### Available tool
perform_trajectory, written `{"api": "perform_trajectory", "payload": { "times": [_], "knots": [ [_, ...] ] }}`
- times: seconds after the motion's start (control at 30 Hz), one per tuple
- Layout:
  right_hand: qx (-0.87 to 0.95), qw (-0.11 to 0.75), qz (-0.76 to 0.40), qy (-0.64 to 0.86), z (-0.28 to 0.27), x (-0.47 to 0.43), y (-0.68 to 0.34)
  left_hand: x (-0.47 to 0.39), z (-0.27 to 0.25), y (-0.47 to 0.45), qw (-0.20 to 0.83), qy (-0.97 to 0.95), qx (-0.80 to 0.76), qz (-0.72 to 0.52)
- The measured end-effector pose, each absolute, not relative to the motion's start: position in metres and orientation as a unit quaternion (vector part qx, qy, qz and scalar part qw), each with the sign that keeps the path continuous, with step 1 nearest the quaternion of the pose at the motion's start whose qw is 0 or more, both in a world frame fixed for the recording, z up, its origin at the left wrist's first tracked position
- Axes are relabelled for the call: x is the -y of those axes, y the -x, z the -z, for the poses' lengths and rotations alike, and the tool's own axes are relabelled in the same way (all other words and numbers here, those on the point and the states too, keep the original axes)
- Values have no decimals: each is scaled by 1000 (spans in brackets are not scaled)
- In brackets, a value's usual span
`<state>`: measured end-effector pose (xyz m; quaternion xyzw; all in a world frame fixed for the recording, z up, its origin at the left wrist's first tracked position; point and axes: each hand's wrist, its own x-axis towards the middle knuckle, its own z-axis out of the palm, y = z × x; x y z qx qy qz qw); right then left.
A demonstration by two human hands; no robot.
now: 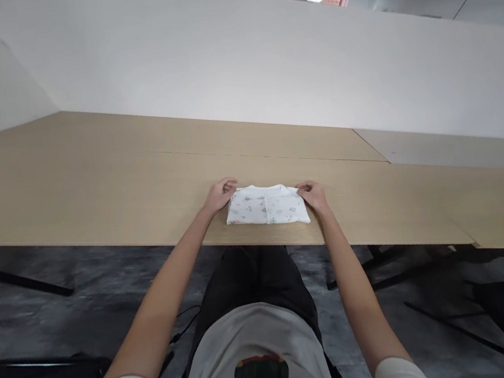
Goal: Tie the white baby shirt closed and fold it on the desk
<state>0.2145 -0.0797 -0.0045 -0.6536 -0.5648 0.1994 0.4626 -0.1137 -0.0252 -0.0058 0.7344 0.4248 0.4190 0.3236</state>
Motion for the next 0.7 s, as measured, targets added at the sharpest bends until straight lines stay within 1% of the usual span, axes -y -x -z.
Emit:
{"api": "perform_trajectory", "payload": {
  "times": [0.13, 0.3, 0.4, 0.5, 0.7],
  "knots": [
    [578, 444, -170, 664, 2, 81, -211, 23, 6, 113, 307, -726, -440, -429],
    [569, 442, -116, 684, 0, 81, -212, 20, 7, 115, 245, -708, -498, -438],
    [571, 427, -91, 695, 1, 80, -213, 22, 4, 115, 205, -718, -537, -393],
    [593, 410, -94, 686, 2, 81, -213, 27, -1, 114, 175, -741, -556, -333],
    [620, 372, -86, 685, 4, 78, -214, 33, -6, 113, 178, -757, -551, -304]
  ]
}}
